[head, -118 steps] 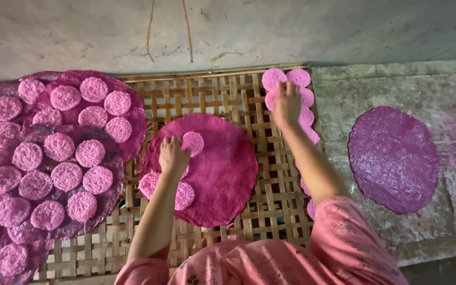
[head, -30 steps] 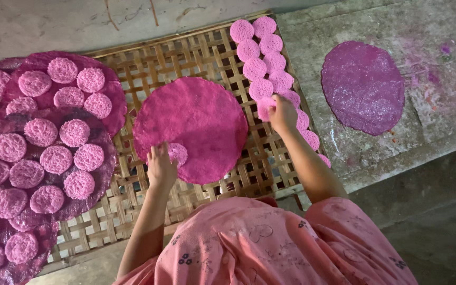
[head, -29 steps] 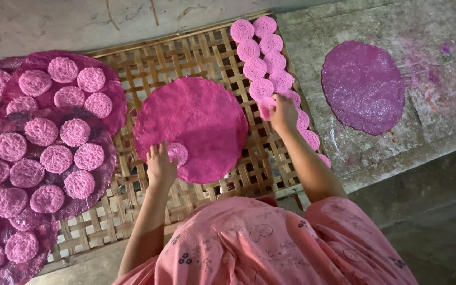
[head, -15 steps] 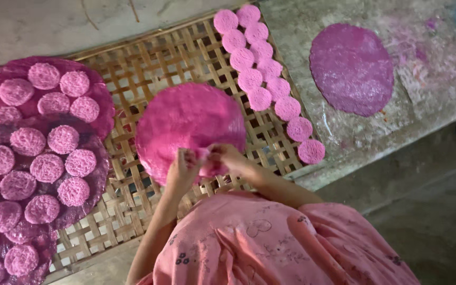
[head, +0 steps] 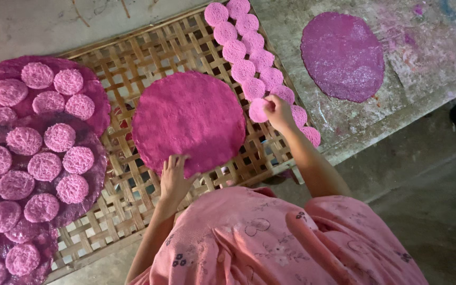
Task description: The person peels thin pink plastic discs off round pink rice cakes arranged on woven bamboo trays and stacks the peeled plastic sheets on the concrete table beside the trays, working through the cakes one at a time by hand.
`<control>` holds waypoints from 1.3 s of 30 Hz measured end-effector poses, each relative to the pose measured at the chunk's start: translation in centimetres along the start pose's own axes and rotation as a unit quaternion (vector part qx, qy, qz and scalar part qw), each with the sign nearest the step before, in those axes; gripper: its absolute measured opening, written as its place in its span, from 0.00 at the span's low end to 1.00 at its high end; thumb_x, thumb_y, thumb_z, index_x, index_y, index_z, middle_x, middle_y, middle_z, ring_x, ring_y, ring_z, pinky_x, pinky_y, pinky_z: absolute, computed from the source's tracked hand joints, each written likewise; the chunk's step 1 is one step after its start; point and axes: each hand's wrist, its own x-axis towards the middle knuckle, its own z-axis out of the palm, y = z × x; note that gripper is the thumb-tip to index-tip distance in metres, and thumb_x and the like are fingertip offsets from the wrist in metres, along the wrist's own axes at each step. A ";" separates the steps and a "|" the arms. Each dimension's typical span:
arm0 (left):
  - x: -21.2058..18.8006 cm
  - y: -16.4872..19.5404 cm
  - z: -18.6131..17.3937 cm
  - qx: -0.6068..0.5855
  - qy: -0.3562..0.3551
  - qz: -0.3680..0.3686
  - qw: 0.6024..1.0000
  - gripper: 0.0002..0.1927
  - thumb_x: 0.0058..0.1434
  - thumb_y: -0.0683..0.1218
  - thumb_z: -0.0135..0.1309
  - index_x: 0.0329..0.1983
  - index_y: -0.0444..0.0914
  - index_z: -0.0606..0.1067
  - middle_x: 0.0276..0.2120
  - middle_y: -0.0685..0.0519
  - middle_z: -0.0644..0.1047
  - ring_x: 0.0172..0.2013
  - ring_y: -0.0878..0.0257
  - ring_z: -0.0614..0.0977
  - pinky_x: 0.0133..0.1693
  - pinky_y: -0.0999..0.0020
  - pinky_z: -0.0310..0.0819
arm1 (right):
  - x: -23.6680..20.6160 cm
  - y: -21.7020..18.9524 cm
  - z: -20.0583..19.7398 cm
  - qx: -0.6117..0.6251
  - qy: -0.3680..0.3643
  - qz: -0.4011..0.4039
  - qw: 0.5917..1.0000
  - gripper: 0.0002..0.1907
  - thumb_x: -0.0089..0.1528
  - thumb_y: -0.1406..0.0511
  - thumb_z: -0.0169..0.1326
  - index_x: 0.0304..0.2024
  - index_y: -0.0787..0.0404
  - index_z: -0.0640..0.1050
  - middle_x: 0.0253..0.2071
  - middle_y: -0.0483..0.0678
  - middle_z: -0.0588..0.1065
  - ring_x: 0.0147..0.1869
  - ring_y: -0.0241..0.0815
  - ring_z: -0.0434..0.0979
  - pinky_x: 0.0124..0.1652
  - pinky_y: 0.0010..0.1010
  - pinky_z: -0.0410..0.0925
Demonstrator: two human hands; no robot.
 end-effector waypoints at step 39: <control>0.2 10.5 11.1 0.059 0.140 0.032 0.988 0.46 0.52 0.63 0.62 0.73 0.51 0.59 0.72 0.49 0.57 0.71 0.41 0.55 0.67 0.40 0.49 | -2.1 -6.2 1.5 -0.099 -0.021 -0.301 0.948 0.07 0.54 0.66 0.65 0.31 0.59 0.79 0.43 0.52 0.73 0.52 0.58 0.73 0.54 0.47 0.66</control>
